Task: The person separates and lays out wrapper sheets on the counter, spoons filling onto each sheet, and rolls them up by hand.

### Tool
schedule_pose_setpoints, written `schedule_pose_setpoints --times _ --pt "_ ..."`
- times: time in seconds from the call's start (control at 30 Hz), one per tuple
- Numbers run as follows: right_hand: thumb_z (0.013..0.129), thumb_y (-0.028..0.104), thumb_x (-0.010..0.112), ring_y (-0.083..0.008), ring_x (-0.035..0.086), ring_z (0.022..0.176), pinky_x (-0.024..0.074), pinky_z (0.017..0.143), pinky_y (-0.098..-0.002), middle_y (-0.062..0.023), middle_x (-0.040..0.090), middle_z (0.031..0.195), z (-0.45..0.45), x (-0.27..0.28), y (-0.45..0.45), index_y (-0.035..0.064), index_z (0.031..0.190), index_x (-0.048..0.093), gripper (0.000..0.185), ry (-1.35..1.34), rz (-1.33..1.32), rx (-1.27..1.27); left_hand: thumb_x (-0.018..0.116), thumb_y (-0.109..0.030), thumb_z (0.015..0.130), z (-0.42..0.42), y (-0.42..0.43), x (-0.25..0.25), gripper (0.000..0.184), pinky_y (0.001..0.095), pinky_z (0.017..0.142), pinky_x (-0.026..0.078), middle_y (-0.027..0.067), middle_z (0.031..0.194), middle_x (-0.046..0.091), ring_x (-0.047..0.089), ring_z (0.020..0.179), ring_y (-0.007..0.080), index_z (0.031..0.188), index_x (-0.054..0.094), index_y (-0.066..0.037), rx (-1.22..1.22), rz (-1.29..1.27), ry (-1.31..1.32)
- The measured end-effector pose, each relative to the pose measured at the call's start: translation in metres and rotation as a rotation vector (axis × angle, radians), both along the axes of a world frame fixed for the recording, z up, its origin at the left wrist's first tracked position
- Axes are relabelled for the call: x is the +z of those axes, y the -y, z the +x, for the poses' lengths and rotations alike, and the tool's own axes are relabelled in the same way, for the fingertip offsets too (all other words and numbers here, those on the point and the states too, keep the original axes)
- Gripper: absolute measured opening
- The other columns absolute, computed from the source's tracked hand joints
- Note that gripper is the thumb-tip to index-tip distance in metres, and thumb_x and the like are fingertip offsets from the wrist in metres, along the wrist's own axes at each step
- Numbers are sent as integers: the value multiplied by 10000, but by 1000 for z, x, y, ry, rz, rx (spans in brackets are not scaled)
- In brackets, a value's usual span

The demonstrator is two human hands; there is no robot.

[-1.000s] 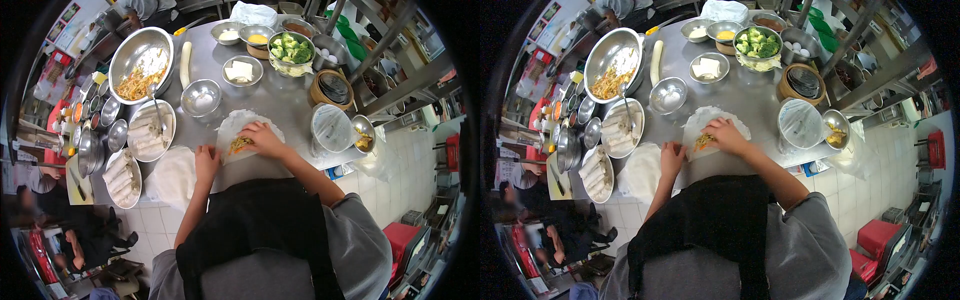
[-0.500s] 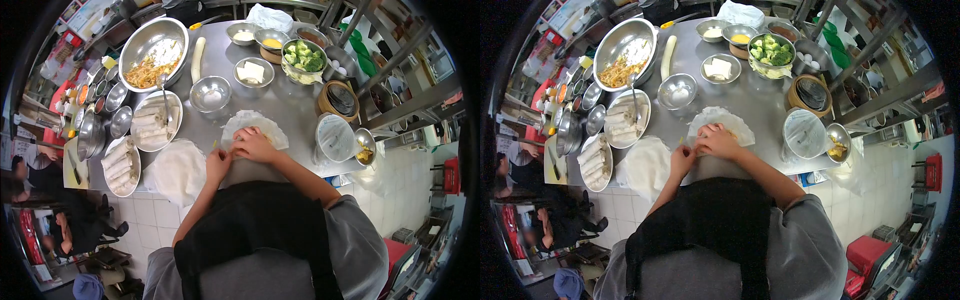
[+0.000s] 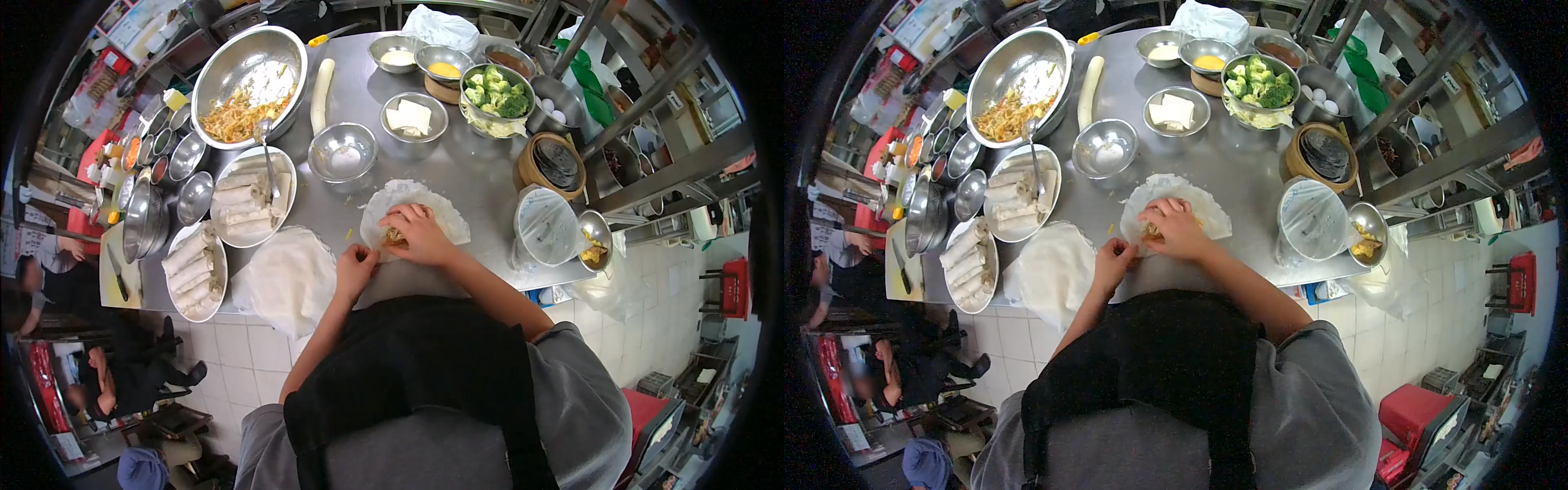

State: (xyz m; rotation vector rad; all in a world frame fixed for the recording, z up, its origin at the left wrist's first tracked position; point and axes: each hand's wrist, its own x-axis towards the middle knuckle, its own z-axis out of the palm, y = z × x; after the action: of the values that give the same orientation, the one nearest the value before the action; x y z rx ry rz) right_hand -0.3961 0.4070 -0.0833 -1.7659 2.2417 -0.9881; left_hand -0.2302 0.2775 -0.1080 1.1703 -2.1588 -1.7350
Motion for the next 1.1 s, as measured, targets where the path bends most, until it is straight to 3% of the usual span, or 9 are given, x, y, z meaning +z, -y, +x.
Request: schedule_pose_setpoints --times 0.17,0.27,0.37,0.47,0.57,0.67,0.87,0.97,1.1 --pt "767 288 793 -301 485 1253 348 1078 -481 -85 552 1309 -13 -9 -4 174 1356 555 645 2 162 25 733 -206 864 -2 -2 -13 226 297 664 515 76 771 686 649 689 151 849 623 -10 -21 -30 -114" --pt "773 248 792 -314 520 1192 413 1028 -434 -95 579 1246 -15 -13 -3 132 1287 603 560 148 65 25 729 -181 866 -6 -10 -2 203 302 727 524 105 967 701 660 790 162 867 603 -21 7 -142 -172" --pt "753 201 787 -321 548 1119 465 969 -420 -87 600 1169 -23 -24 -5 119 1196 653 470 141 36 118 694 -126 913 -10 -11 -15 159 264 755 490 107 1151 657 588 840 97 871 571 -35 -6 -110 -327" --pt "749 163 780 -303 552 1094 481 933 -411 -69 607 1109 -18 -14 -4 101 1108 681 377 127 26 113 705 -110 878 -14 -13 -18 164 330 860 539 172 1313 606 650 1029 221 888 576 -9 2 -49 -305" --pt "756 169 771 -291 558 1083 461 936 -421 -59 607 1099 -15 -13 -5 102 1083 677 347 57 27 99 692 -94 885 -21 -19 -24 151 353 905 531 199 1373 575 634 1143 267 930 567 -20 -31 -131 -554" --pt "739 182 773 -280 567 1070 412 964 -447 -55 608 1084 -12 -12 -8 109 1067 674 351 -39 57 50 689 -83 883 -26 -20 -17 162 379 931 523 238 1418 537 610 1222 331 951 553 -26 -142 -353 -492" --pt "723 153 742 -280 573 1121 313 1033 -507 -57 630 1099 -16 -25 -7 101 1086 654 377 -136 137 -20 689 -79 891 -36 -32 9 192 461 1043 460 306 1489 424 492 1323 452 940 511 -26 -317 -389 -406" --pt "733 133 725 -291 579 1126 287 1071 -510 -92 653 1110 -16 -37 -9 90 1255 588 541 -123 88 -62 686 -78 902 -42 -33 -4 207 516 1129 375 283 1515 398 498 1303 468 964 491 -50 -345 -578 -492" --pt "746 134 722 -315 611 1071 250 1126 -548 -142 675 1086 -10 -19 -10 91 1524 317 878 30 130 -116 653 -99 931 -44 -34 -9 185 547 1171 294 328 1524 347 404 1381 469 985 486 -40 -403 -542 -490"
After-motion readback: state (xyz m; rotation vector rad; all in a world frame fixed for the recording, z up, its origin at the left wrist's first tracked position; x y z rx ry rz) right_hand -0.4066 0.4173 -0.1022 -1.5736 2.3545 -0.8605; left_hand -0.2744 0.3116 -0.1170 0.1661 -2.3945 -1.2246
